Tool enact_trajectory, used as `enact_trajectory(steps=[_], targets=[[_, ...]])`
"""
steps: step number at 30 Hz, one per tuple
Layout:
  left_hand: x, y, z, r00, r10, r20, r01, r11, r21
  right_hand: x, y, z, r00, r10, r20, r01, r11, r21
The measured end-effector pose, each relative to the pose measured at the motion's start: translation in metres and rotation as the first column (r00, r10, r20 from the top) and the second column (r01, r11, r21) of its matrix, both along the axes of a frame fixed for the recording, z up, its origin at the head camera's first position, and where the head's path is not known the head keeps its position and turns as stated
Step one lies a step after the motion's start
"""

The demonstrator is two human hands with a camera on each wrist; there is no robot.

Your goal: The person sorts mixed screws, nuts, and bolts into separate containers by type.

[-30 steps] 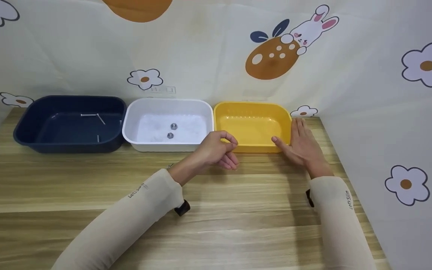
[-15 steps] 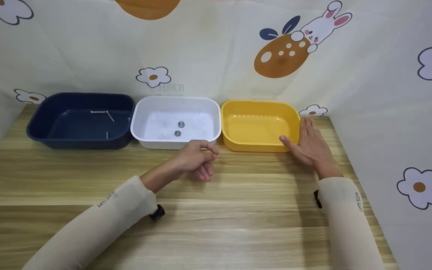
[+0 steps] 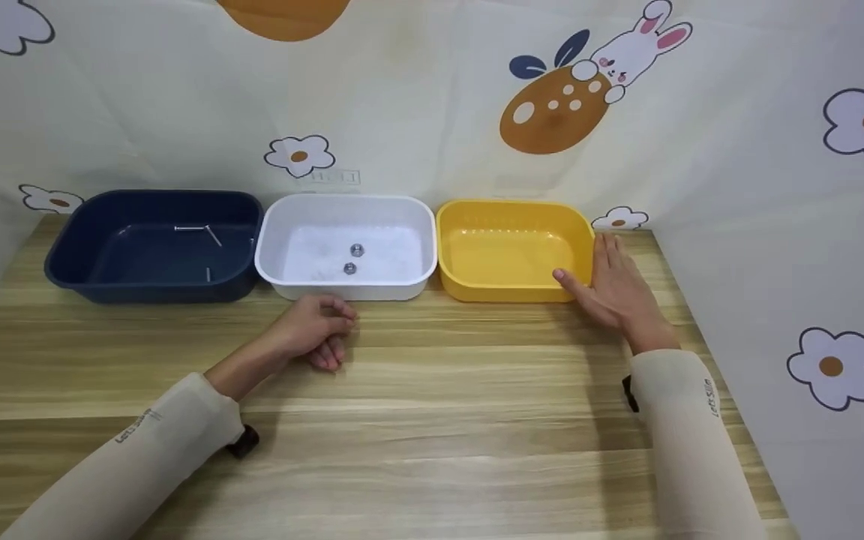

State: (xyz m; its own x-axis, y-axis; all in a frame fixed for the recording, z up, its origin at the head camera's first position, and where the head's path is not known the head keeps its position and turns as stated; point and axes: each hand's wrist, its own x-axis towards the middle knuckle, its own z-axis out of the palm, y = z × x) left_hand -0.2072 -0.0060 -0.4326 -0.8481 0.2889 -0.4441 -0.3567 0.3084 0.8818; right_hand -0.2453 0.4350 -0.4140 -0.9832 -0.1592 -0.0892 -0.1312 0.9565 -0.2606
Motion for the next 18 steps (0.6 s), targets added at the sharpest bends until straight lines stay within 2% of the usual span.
enact_trajectory(steps=[5, 12, 18], targets=[[0.0031, -0.0039, -0.0052, 1.0, -0.008, 0.025, 0.009, 0.999, -0.035, -0.0013, -0.0021, -0.0021, 1.0, 0.005, 0.0, -0.005, 1.0, -0.003], [0.0032, 0.0013, -0.0044, 1.0, -0.014, -0.003, 0.014, 0.995, -0.101, -0.001, -0.0022, -0.0028, 1.0, -0.01, -0.006, 0.01, 1.0, -0.019], [0.0008, 0.005, -0.0039, 1.0, -0.009, 0.005, 0.01, 0.993, -0.118, -0.0009, -0.0019, -0.0019, 1.0, -0.017, -0.004, 0.017, 0.999, -0.032]])
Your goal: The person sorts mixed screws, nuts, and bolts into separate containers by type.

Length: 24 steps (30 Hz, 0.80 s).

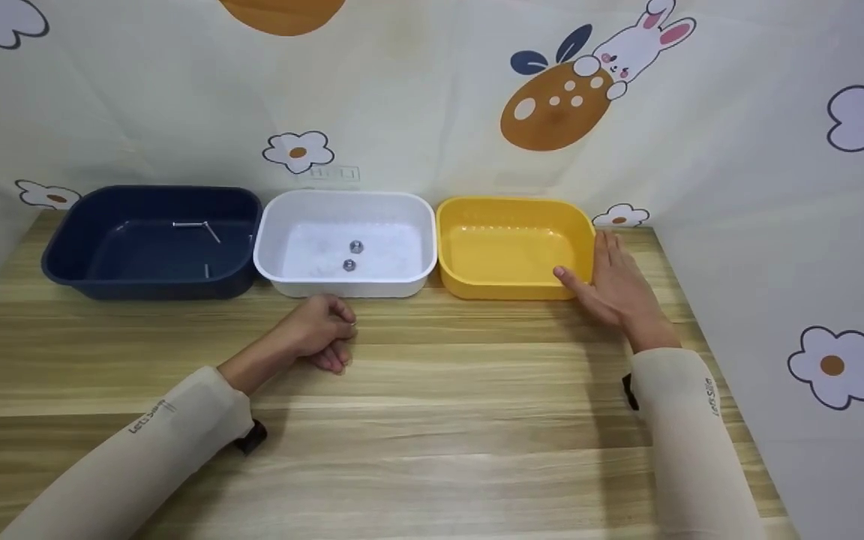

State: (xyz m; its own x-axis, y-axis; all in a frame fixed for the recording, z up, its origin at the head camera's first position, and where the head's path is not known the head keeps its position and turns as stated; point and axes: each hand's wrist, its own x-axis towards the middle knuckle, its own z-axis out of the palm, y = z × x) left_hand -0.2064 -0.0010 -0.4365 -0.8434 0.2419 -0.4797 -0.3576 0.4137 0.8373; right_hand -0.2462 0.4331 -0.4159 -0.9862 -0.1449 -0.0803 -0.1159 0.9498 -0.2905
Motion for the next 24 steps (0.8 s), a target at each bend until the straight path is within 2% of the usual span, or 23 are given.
enact_trajectory(steps=[6, 17, 24], targets=[[-0.0012, 0.0013, 0.0009, 1.0, 0.012, -0.001, -0.012, 1.0, -0.028, -0.0011, -0.0006, -0.0002, 1.0, -0.002, 0.015, 0.002, 1.0, 0.015], [-0.0024, 0.0028, -0.0002, 0.999, 0.026, 0.03, -0.026, 1.0, -0.011, 0.0002, 0.0009, 0.0006, 1.0, -0.002, 0.015, 0.002, 1.0, 0.017], [-0.0029, 0.0039, 0.0003, 1.0, 0.012, 0.024, -0.011, 0.999, -0.04, 0.0005, 0.0009, -0.0006, 1.0, 0.006, -0.001, -0.006, 0.999, 0.034]])
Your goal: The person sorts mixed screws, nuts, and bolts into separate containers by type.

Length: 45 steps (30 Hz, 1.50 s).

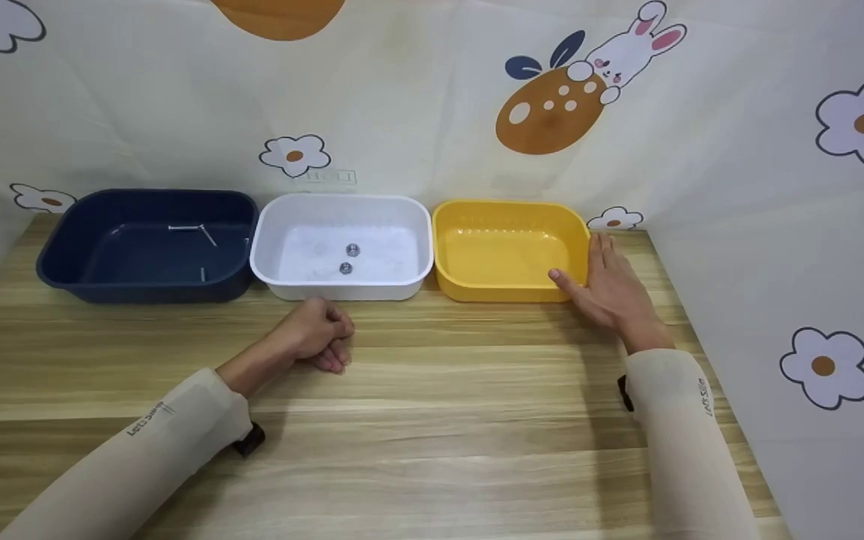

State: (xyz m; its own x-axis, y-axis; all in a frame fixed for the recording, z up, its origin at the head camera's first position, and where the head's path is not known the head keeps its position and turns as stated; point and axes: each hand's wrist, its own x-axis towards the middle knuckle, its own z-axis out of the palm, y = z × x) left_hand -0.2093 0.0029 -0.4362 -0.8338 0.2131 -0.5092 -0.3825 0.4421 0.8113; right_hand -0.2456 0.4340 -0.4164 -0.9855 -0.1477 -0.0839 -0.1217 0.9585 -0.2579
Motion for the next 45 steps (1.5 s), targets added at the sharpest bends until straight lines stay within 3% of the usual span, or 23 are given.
enact_trajectory(steps=[6, 14, 22, 30, 38, 45], targets=[[0.002, 0.004, 0.003, 0.999, -0.001, -0.039, 0.001, 1.0, -0.007, 0.001, 0.002, -0.001, 1.0, 0.009, -0.008, -0.009, 1.0, 0.009], [0.007, 0.018, 0.017, 0.995, -0.019, -0.101, 0.022, 0.999, 0.034, 0.002, 0.004, -0.001, 1.0, 0.0, 0.009, 0.0, 1.0, 0.0], [0.014, 0.045, 0.038, 0.988, -0.099, -0.115, 0.114, 0.984, 0.135, 0.002, 0.003, 0.0, 0.999, -0.024, 0.027, 0.024, 1.0, -0.004], [0.02, 0.077, 0.049, 0.987, -0.102, -0.125, 0.131, 0.957, 0.257, 0.0, 0.0, -0.003, 0.999, -0.027, 0.033, 0.027, 1.0, 0.001], [0.01, 0.104, 0.057, 0.976, -0.076, -0.205, 0.136, 0.945, 0.298, -0.002, 0.0, -0.004, 1.0, -0.023, -0.005, 0.022, 1.0, -0.007], [-0.007, 0.125, 0.057, 0.982, 0.01, -0.19, 0.05, 0.951, 0.306, -0.002, 0.0, -0.004, 1.0, -0.024, -0.005, 0.024, 1.0, -0.017]])
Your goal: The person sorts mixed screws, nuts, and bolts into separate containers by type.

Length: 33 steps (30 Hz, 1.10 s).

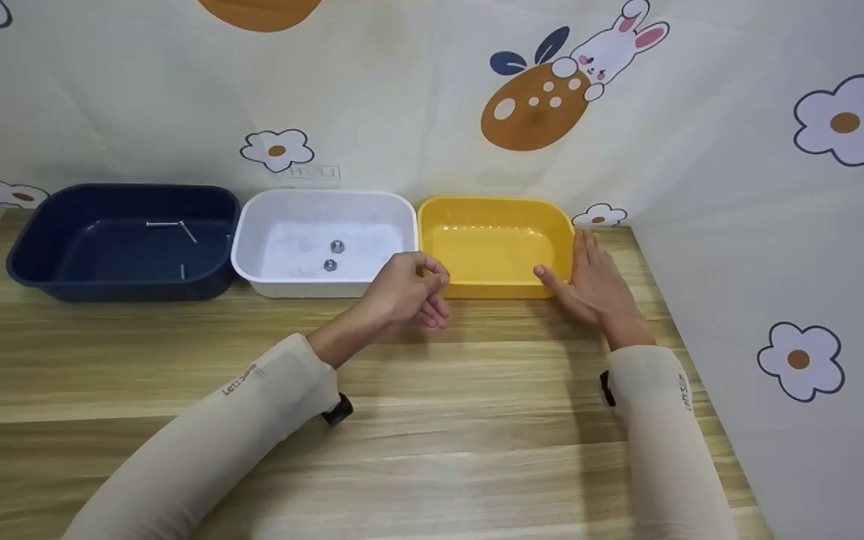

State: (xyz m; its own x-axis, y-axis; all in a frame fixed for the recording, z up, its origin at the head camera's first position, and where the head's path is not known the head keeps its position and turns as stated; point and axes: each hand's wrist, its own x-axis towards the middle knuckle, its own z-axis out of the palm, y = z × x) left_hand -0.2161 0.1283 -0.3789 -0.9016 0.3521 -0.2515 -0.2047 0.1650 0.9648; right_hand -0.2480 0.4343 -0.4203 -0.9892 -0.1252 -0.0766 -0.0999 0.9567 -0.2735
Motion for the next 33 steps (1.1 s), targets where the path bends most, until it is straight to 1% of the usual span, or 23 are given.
enact_trajectory(steps=[5, 9, 14, 18, 23, 27, 30, 33], targets=[[-0.013, 0.013, -0.004, 0.998, 0.055, 0.027, -0.054, 0.998, -0.027, 0.0, 0.001, 0.0, 1.0, -0.002, 0.008, 0.002, 1.0, 0.002], [-0.022, 0.019, -0.008, 0.994, 0.099, 0.047, -0.097, 0.994, -0.05, -0.001, 0.001, -0.001, 1.0, -0.001, 0.01, 0.001, 1.0, -0.002], [-0.029, 0.026, -0.015, 0.986, 0.152, 0.062, -0.149, 0.987, -0.061, 0.0, 0.001, -0.001, 1.0, -0.001, 0.006, 0.001, 1.0, -0.003], [-0.03, 0.028, -0.017, 0.984, 0.172, 0.055, -0.169, 0.984, -0.05, 0.0, 0.001, -0.001, 1.0, 0.002, -0.007, -0.002, 1.0, -0.008], [-0.029, 0.026, -0.017, 0.986, 0.164, 0.036, -0.162, 0.986, -0.044, -0.001, 0.001, 0.0, 1.0, -0.002, -0.007, 0.002, 1.0, -0.012], [-0.028, 0.023, -0.016, 0.986, 0.163, 0.032, -0.161, 0.985, -0.067, -0.001, 0.001, 0.001, 1.0, -0.01, 0.005, 0.01, 1.0, -0.006], [-0.026, 0.019, -0.014, 0.988, 0.149, 0.037, -0.145, 0.986, -0.078, -0.001, 0.0, 0.0, 1.0, -0.014, 0.012, 0.014, 1.0, -0.001], [-0.022, 0.013, -0.01, 0.992, 0.115, 0.048, -0.112, 0.992, -0.063, 0.0, 0.001, 0.001, 1.0, -0.017, 0.018, 0.017, 1.0, -0.006]])
